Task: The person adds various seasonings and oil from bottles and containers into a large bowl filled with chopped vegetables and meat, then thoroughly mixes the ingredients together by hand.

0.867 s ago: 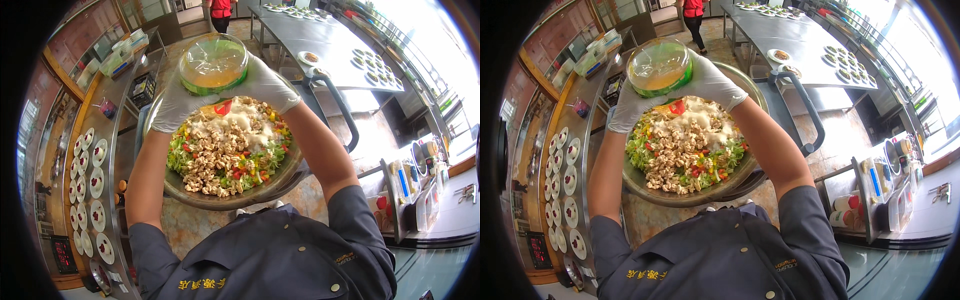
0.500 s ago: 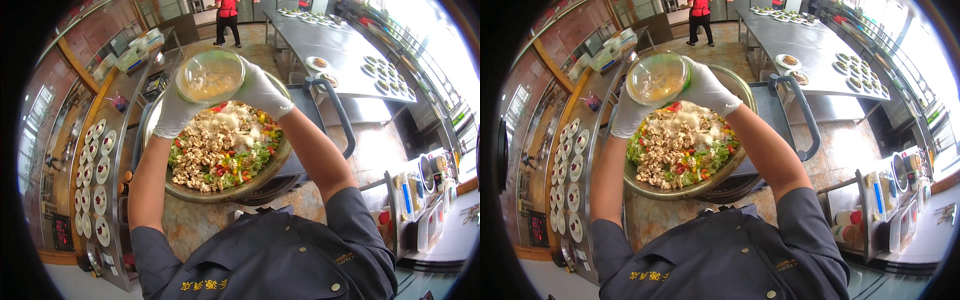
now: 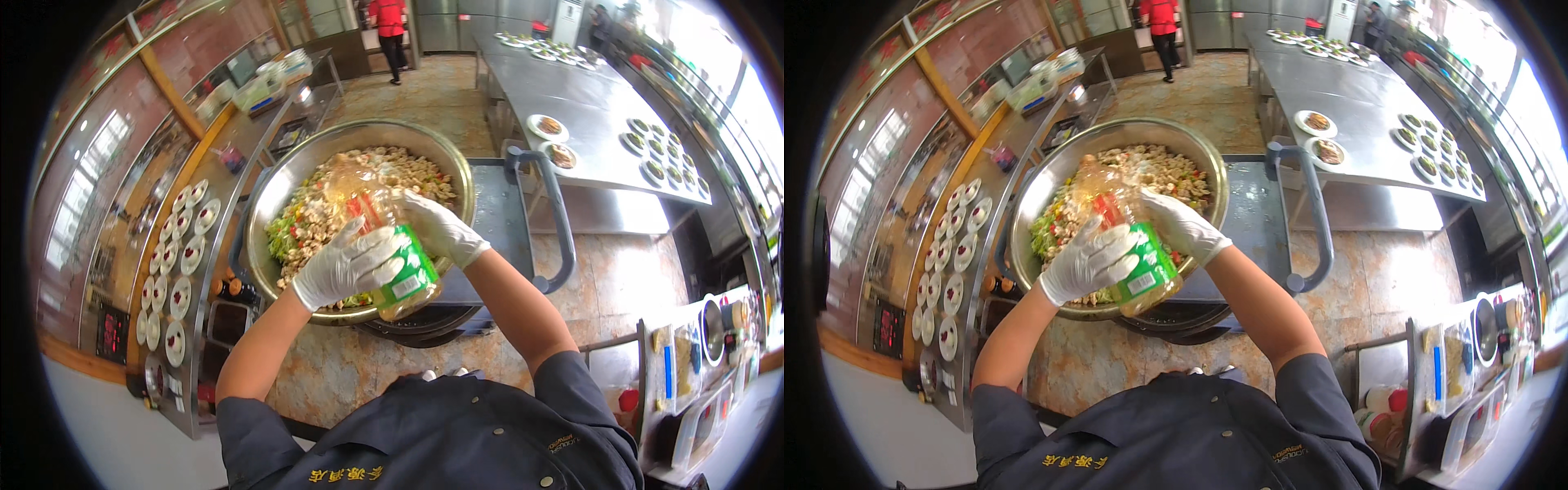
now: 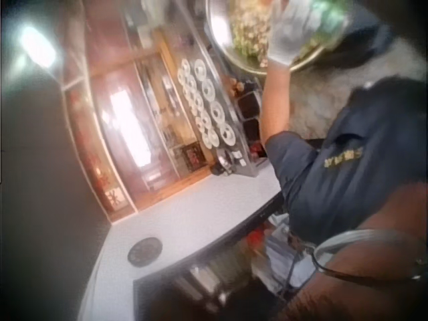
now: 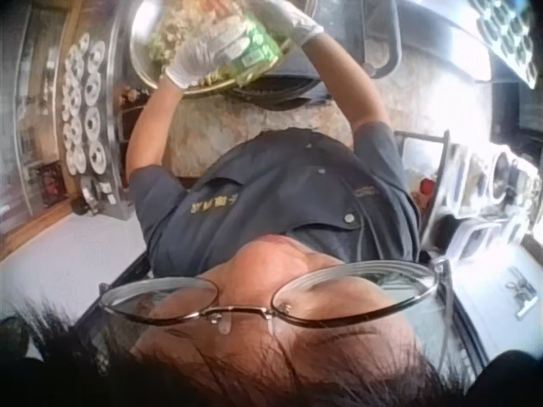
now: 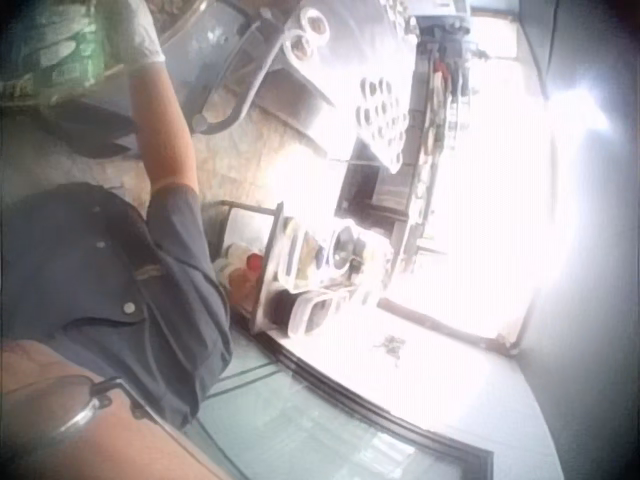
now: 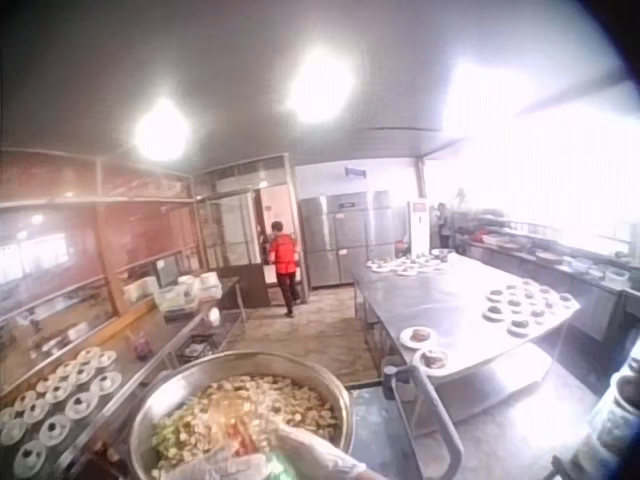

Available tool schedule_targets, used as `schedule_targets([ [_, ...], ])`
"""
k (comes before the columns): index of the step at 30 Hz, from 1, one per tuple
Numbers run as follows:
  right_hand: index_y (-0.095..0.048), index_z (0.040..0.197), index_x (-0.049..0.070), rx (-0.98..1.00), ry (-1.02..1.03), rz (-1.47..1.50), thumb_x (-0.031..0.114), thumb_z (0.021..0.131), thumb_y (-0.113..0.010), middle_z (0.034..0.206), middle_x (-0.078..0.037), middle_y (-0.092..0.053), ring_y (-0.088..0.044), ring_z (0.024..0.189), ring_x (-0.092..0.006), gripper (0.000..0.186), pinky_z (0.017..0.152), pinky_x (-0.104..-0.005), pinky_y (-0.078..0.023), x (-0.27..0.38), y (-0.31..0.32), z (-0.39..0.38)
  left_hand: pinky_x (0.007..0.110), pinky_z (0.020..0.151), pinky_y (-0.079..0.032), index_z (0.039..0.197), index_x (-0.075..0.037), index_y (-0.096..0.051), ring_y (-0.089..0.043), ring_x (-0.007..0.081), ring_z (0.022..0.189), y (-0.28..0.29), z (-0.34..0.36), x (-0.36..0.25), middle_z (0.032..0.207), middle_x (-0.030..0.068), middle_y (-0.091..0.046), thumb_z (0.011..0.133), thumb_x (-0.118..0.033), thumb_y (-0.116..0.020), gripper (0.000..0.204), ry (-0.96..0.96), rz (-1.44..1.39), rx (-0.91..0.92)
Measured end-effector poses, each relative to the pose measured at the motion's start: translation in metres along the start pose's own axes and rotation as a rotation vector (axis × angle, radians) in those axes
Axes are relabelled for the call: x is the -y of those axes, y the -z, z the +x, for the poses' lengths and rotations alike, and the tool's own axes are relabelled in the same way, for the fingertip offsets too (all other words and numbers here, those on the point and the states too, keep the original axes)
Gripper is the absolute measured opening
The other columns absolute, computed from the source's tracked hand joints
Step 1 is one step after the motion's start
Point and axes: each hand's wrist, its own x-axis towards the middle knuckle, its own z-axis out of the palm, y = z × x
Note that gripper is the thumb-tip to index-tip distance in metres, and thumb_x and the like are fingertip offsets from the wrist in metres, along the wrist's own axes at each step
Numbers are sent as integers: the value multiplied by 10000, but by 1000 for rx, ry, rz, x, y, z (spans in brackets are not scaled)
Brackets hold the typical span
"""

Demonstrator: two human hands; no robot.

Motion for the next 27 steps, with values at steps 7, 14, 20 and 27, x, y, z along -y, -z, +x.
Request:
schedule_targets([
  [7,-614,1208,6,-93,-599,310,437,873,-662,1069,-118,-647,-603,971,-199,548,830,-348,-505,115,27,-15,514,1154,-217,1274,-238,-395,-423,172,1248,-4,43,-27,1318,5,-442,925,-272,-516,371,-372,31,-35],
  [14,-593,1198,-23,-532,-646,-7,260,750,-754,1052,-79,-672,-608,954,-150,554,869,-279,-482,226,52,-178,387,1113,-321,1222,-220,-525,-489,156,1221,-25,166,-98,1293,-30,-545,913,-247,-525,311,-794,-285,-260],
  [20,-577,1232,15,-1313,-358,-149,171,759,-752,1110,-59,-642,-606,1015,-136,528,933,-298,-475,301,7,-360,439,1072,-383,1233,-184,-577,-495,260,1257,-15,267,-228,1353,110,-518,830,-194,-556,404,-897,-722,-211],
  [27,-514,1218,19,-2153,71,-654,-10,750,-759,1134,-82,-616,-621,1026,-167,528,913,-302,-512,327,14,-576,489,1038,-389,1262,-57,-544,-487,414,1219,-71,324,-297,1341,241,-486,684,-47,-673,593,-581,-1105,19],
])
